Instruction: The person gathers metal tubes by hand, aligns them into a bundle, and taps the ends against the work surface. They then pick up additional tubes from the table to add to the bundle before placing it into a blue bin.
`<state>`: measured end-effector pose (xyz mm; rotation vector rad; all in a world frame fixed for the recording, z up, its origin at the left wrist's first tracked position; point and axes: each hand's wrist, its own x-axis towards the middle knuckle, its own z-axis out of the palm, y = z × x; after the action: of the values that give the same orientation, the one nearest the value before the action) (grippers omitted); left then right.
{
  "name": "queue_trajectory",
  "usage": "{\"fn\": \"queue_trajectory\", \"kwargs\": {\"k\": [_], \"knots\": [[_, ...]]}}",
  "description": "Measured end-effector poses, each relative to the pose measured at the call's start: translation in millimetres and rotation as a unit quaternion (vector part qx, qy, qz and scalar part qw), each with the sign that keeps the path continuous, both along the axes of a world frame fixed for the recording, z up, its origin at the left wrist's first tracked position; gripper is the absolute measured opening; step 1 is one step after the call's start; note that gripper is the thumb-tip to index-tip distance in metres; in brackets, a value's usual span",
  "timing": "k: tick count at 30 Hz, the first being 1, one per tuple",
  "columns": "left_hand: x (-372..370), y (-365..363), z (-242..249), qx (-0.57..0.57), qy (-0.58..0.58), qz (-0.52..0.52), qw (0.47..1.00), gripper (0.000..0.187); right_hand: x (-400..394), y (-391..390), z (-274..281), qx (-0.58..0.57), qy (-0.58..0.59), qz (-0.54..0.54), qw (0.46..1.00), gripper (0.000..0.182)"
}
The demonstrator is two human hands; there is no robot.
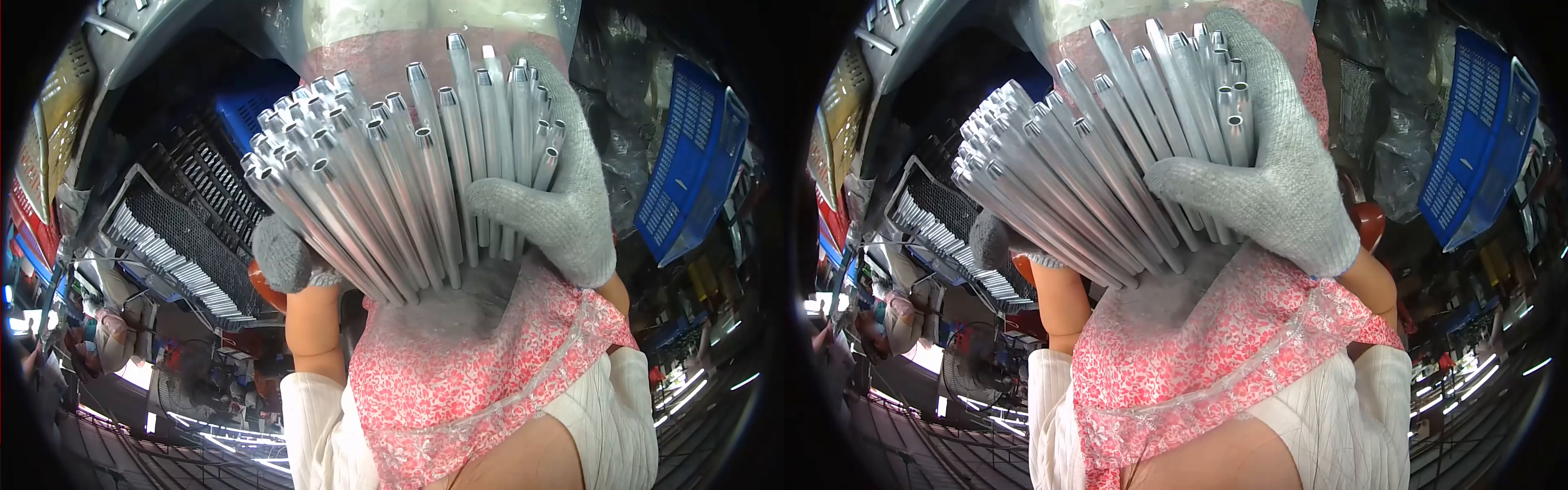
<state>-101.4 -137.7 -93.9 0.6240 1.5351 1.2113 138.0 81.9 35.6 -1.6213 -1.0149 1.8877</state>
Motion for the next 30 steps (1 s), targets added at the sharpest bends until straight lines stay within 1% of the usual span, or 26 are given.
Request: {"fn": "queue_trajectory", "kwargs": {"k": [1, 2, 3, 5, 6, 7, 8, 9, 10, 11, 13, 14, 15, 16, 17, 18, 19, 20, 21, 22, 23, 24, 27, 28, 29, 30], "knots": [[1, -5, 3, -0.053, 0.086, -0.031, 0.994, 0.064, 0, 1, 4, -0.042, 0.004, -0.021, 0.999, 0.100], [2, -9, 5, -0.098, 0.150, -0.056, 0.982, 0.063, 0, 3, 7, -0.042, 0.003, -0.021, 0.999, 0.100], [2, -11, 5, -0.129, 0.185, -0.074, 0.971, 0.062, -2, 4, 10, -0.045, 0.010, -0.020, 0.999, 0.100], [3, -11, 3, -0.143, 0.199, -0.081, 0.966, 0.060, -4, 3, 10, -0.048, 0.018, -0.019, 0.998, 0.100], [0, -7, -1, -0.144, 0.199, -0.081, 0.966, 0.060, -4, 2, 8, -0.025, 0.018, -0.016, 0.999, 0.101], [-6, 2, -9, -0.004, -0.026, -0.042, 0.999, 0.063, -4, -1, 4, -0.002, 0.017, -0.014, 1.000, 0.101], [-12, 12, -17, 0.136, -0.250, 0.001, 0.959, 0.067, -5, -3, 1, 0.021, 0.017, -0.011, 1.000, 0.102], [-15, 21, -19, 0.267, -0.455, 0.043, 0.848, 0.072, -5, -5, -2, 0.045, 0.016, -0.009, 0.999, 0.102], [-15, 27, -17, 0.267, -0.455, 0.042, 0.848, 0.072, -5, -6, -3, 0.069, 0.016, -0.006, 0.997, 0.103], [-13, 36, -12, 0.260, -0.475, 0.016, 0.840, 0.071, -4, -5, -2, 0.069, 0.016, -0.006, 0.997, 0.103], [-8, 57, 2, 0.244, -0.513, -0.037, 0.822, 0.068, -1, -1, 2, -0.007, 0.010, -0.020, 1.000, 0.104], [-5, 65, 9, 0.235, -0.532, -0.062, 0.811, 0.067, -1, -1, 4, -0.008, 0.010, -0.019, 1.000, 0.104], [-3, 72, 14, 0.226, -0.550, -0.089, 0.799, 0.066, 0, -1, 6, -0.039, 0.008, -0.036, 0.999, 0.105], [-2, 75, 15, 0.218, -0.567, -0.116, 0.786, 0.065, 1, 0, 7, -0.069, 0.006, -0.054, 0.996, 0.105], [-3, 64, 7, 0.218, -0.567, -0.116, 0.786, 0.065, 0, -2, 5, -0.068, 0.006, -0.054, 0.996, 0.105], [-6, 41, -7, 0.205, -0.582, -0.062, 0.784, 0.069, -2, -6, 2, -0.024, 0.022, -0.036, 0.999, 0.105], [-4, 35, -7, 0.191, -0.596, -0.007, 0.780, 0.073, -3, -8, 0, 0.020, 0.037, -0.018, 0.999, 0.105], [-3, 28, -4, 0.191, -0.596, -0.007, 0.780, 0.073, -4, -9, -1, 0.019, 0.037, -0.018, 0.999, 0.105], [1, 20, 1, 0.153, -0.557, 0.104, 0.810, 0.080, -4, -9, -1, 0.024, 0.028, -0.010, 0.999, 0.105], [14, 38, 18, 0.114, -0.508, 0.214, 0.827, 0.088, -5, -9, -3, 0.030, 0.019, -0.002, 0.999, 0.105], [21, 77, 14, 0.244, -0.629, -0.053, 0.737, 0.097, -3, -8, -6, 0.018, 0.039, 0.000, 0.999, 0.104], [19, 75, 15, 0.243, -0.628, -0.053, 0.737, 0.097, -2, -7, -5, 0.017, 0.040, 0.000, 0.999, 0.104], [6, 60, 18, 0.200, -0.575, -0.018, 0.793, 0.088, 8, -5, -6, -0.013, 0.042, -0.015, 0.999, 0.100], [3, 54, 18, 0.200, -0.575, -0.018, 0.793, 0.088, 17, -3, -11, 0.016, 0.015, 0.043, 0.999, 0.099], [0, 45, 17, 0.172, -0.600, 0.116, 0.773, 0.082, 22, -3, -14, 0.046, -0.012, 0.101, 0.994, 0.097], [-3, 35, 16, 0.141, -0.612, 0.247, 0.738, 0.076, 20, -2, -11, 0.045, -0.011, 0.102, 0.994, 0.097]]}}
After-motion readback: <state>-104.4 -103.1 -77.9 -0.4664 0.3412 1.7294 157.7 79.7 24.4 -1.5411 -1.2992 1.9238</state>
